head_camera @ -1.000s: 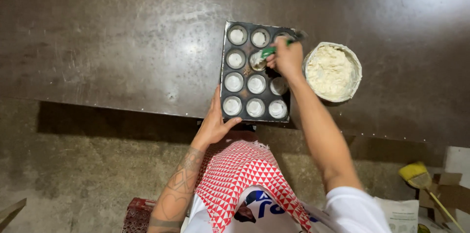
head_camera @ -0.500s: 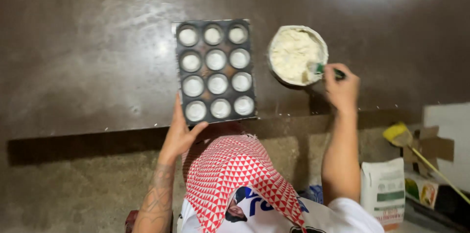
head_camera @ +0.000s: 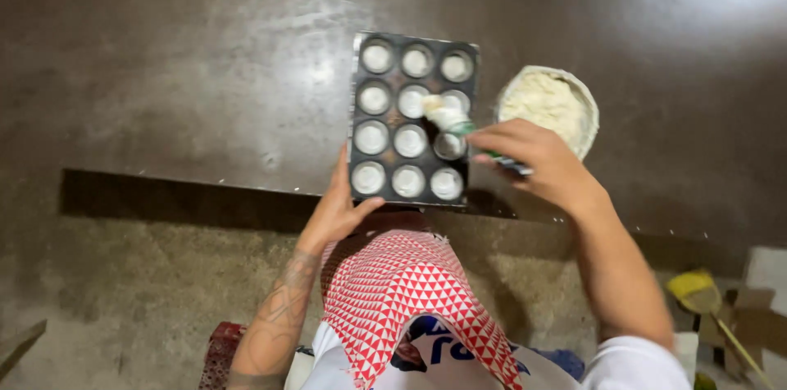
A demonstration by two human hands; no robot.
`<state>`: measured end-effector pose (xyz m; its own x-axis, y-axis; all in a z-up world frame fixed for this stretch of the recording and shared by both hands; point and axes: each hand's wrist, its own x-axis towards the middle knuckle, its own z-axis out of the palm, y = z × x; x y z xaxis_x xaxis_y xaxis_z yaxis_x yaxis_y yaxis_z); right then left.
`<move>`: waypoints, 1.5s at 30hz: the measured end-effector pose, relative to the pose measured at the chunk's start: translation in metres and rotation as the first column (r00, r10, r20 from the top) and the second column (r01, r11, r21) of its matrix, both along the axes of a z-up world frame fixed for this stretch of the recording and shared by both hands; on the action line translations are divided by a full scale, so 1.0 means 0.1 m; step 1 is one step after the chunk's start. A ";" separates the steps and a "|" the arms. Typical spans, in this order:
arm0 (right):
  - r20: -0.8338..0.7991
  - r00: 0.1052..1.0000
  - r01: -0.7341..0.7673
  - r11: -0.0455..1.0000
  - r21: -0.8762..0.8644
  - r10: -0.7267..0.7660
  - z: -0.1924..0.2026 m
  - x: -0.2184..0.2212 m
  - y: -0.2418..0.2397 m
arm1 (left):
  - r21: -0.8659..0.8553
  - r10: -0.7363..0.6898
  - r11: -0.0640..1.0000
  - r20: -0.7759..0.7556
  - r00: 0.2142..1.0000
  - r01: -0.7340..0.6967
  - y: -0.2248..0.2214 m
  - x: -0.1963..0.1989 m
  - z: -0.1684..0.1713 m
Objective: The person uses a brush to apply a white substance from a bowl into the cups of several muffin tins, moving and stacking the tins as they are filled.
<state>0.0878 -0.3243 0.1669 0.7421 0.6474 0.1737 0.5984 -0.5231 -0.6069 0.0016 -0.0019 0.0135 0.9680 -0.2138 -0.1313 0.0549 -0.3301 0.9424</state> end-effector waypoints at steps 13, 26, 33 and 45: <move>-0.427 0.733 0.605 0.794 0.056 -0.529 -1.55 1.03 1.45 | -0.009 -0.019 1.000 0.042 0.999 0.019 0.01 -0.01 -0.11; -0.399 0.667 0.735 0.465 0.494 -0.630 -1.05 -0.59 -0.94 | 0.061 -0.029 0.998 0.028 0.999 0.027 0.05 -0.03 -0.05; -0.073 0.463 0.875 0.469 -0.116 -0.883 -1.74 -0.31 -1.53 | -0.045 0.003 0.999 -0.093 0.996 -0.007 0.02 -0.01 0.04; 0.151 0.967 0.223 0.968 -0.118 -0.204 -0.14 0.18 -0.52 | 0.059 -0.012 0.998 -0.069 0.998 0.016 0.02 0.03 0.06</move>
